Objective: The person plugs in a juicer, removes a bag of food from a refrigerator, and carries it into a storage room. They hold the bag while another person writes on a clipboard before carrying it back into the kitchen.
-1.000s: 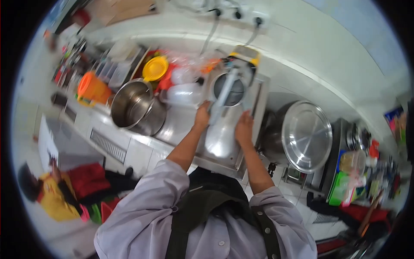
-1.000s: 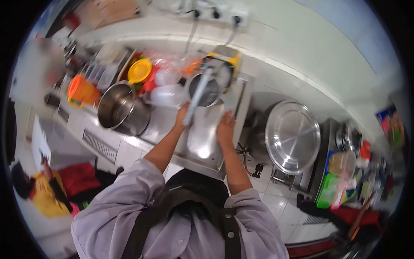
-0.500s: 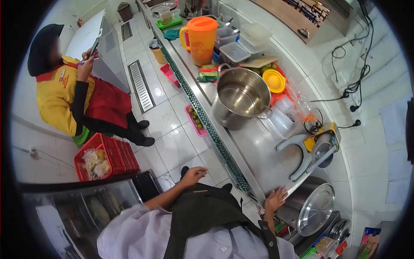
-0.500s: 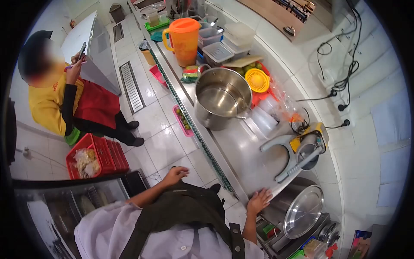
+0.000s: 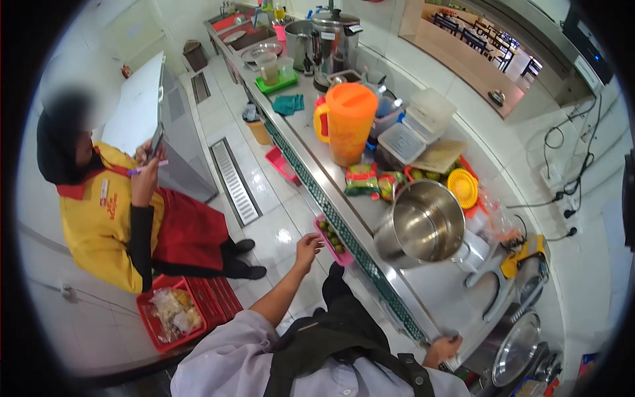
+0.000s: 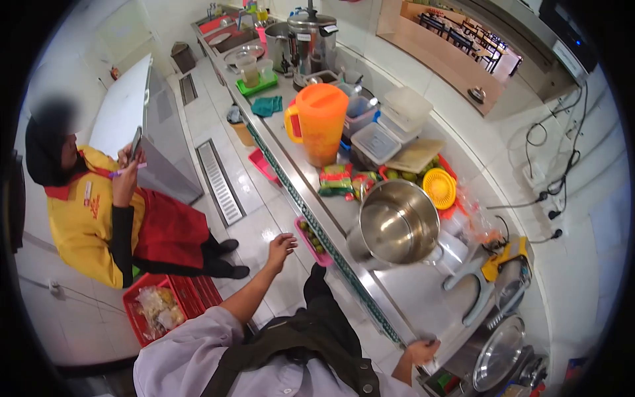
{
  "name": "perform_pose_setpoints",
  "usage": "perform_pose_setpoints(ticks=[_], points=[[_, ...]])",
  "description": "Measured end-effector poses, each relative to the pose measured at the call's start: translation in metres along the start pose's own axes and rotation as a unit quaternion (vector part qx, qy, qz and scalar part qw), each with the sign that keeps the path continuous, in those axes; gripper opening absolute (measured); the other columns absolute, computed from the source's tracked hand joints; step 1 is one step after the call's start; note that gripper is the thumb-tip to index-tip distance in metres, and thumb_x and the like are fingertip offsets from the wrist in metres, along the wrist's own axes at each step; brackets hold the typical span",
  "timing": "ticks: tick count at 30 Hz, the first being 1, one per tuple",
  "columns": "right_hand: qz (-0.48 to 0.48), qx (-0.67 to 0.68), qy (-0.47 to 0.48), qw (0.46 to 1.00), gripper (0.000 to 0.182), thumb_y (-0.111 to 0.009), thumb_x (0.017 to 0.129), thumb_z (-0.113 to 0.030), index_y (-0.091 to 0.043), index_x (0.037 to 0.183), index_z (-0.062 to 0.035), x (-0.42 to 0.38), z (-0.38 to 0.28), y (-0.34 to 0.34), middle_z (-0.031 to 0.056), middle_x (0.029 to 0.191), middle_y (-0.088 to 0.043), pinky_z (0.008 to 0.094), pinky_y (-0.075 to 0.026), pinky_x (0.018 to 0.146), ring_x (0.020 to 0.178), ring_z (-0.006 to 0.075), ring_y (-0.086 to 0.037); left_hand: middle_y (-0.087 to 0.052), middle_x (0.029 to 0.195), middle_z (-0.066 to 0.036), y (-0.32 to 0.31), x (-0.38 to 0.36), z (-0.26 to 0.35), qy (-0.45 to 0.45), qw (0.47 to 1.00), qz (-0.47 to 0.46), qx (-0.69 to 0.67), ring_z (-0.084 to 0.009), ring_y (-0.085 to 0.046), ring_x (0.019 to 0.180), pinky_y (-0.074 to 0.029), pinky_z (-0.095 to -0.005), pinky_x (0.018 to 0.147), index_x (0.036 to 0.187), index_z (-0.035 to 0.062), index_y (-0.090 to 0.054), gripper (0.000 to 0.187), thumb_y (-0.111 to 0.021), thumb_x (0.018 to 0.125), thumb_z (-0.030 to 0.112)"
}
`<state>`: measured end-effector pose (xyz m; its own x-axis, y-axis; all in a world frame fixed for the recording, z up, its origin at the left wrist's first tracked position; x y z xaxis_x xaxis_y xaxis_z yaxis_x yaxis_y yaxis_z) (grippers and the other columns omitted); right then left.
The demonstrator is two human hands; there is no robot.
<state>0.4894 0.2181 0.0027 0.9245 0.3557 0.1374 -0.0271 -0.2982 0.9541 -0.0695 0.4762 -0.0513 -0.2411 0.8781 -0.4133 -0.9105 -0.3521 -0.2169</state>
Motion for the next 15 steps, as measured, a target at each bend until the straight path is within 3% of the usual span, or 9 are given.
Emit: perform_pose_setpoints(ticks=[2,4,6,8,10,12,14,15], points=[[0.079,0.031,0.054,0.995,0.04,-0.047,0.083,-0.02,-0.055,0.121,-0.0123,0.011,0.028,-0.027,0.008,0.124,-0.056,0.0405,-0.035,0.096,0.112,0.0267,-0.054,-0.064,0.094,-0.004,-0.009,0.054,-0.007,0.045,0.999,-0.01,0.002,-0.0145,-0.062,0.083,-0.047,-0.0269,0.067,0.106,0.0078,-0.058,0.018,-0.051,0.09,0.014],[0.09,0.104,0.08,0.987,0.035,-0.05,0.084,-0.015,-0.056,0.118,-0.01,0.016,0.04,-0.036,0.0111,0.118,-0.06,0.0371,-0.04,0.092,0.107,0.0274,-0.058,-0.064,0.094,-0.004,-0.011,0.095,-0.017,0.052,0.991,-0.052,0.116,-0.0164,-0.063,0.082,-0.048,-0.0291,0.067,0.106,0.0062,-0.059,0.019,-0.053,0.088,0.013],[0.138,0.173,0.127,0.967,0.032,-0.046,0.086,-0.009,-0.054,0.117,-0.0024,0.036,0.085,-0.074,0.0136,0.111,-0.061,0.0379,-0.043,0.091,0.103,0.0287,-0.059,-0.066,0.094,-0.01,0.01,0.147,-0.067,0.004,0.945,-0.139,0.297,-0.0213,-0.064,0.081,-0.049,-0.0338,0.072,0.102,0.0049,-0.062,0.028,-0.058,0.085,0.026],[0.104,0.181,0.141,0.968,0.032,-0.047,0.086,-0.009,-0.054,0.117,-0.0026,0.023,0.012,-0.073,0.0136,0.111,-0.061,0.0378,-0.043,0.091,0.103,0.0286,-0.059,-0.066,0.103,-0.014,0.02,0.152,-0.06,-0.021,0.796,-0.299,0.526,-0.0316,-0.063,0.093,-0.049,-0.0384,0.082,0.115,0.003,-0.058,0.039,-0.062,0.081,0.023],[0.037,0.189,0.186,0.963,0.032,-0.047,0.086,-0.01,-0.055,0.117,-0.0029,0.03,-0.052,-0.085,0.0136,0.111,-0.062,0.0375,-0.043,0.09,0.103,0.0285,-0.059,-0.064,0.106,-0.02,0.048,0.161,-0.05,0.042,0.669,-0.413,0.617,-0.033,-0.061,0.1,-0.047,-0.0393,0.087,0.116,0.0044,-0.059,0.046,-0.065,0.078,0.029],[-0.033,0.197,0.242,0.95,0.032,-0.048,0.086,-0.01,-0.055,0.117,-0.0032,0.033,-0.132,-0.105,0.0136,0.111,-0.062,0.0372,-0.043,0.09,0.103,0.0283,-0.059,-0.063,0.107,-0.021,0.088,0.194,-0.028,0.089,0.685,-0.374,0.619,-0.032,-0.06,0.102,-0.046,-0.0394,0.09,0.116,0.0054,-0.061,0.047,-0.067,0.076,0.031],[-0.098,0.197,0.294,0.93,0.032,-0.049,0.086,-0.01,-0.055,0.117,-0.0035,0.029,-0.213,-0.116,0.0136,0.111,-0.062,0.037,-0.044,0.089,0.103,0.0282,-0.059,-0.066,0.102,-0.019,0.143,0.249,-0.02,0.079,0.778,-0.22,0.583,-0.0302,-0.062,0.098,-0.048,-0.0383,0.087,0.115,0.0059,-0.061,0.046,-0.069,0.076,0.03],[-0.127,0.19,0.323,0.918,0.032,-0.049,0.086,-0.01,-0.055,0.117,-0.0037,0.029,-0.253,-0.124,0.0136,0.111,-0.062,0.0368,-0.044,0.089,0.103,0.0281,-0.059,-0.064,0.107,-0.019,0.156,0.268,0.004,0.14,0.83,-0.146,0.52,-0.0308,-0.062,0.099,-0.048,-0.0384,0.088,0.112,0.0038,-0.062,0.042,-0.069,0.075,0.025]])
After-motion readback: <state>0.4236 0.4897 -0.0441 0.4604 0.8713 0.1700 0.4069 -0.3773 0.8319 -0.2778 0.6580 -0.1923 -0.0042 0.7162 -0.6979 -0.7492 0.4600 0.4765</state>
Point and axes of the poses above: each hand's wrist, its own x-axis towards the middle knuckle, its own y-axis out of the back of the hand, z = x × y, the point moved 5 cm from there along x, towards the middle knuckle
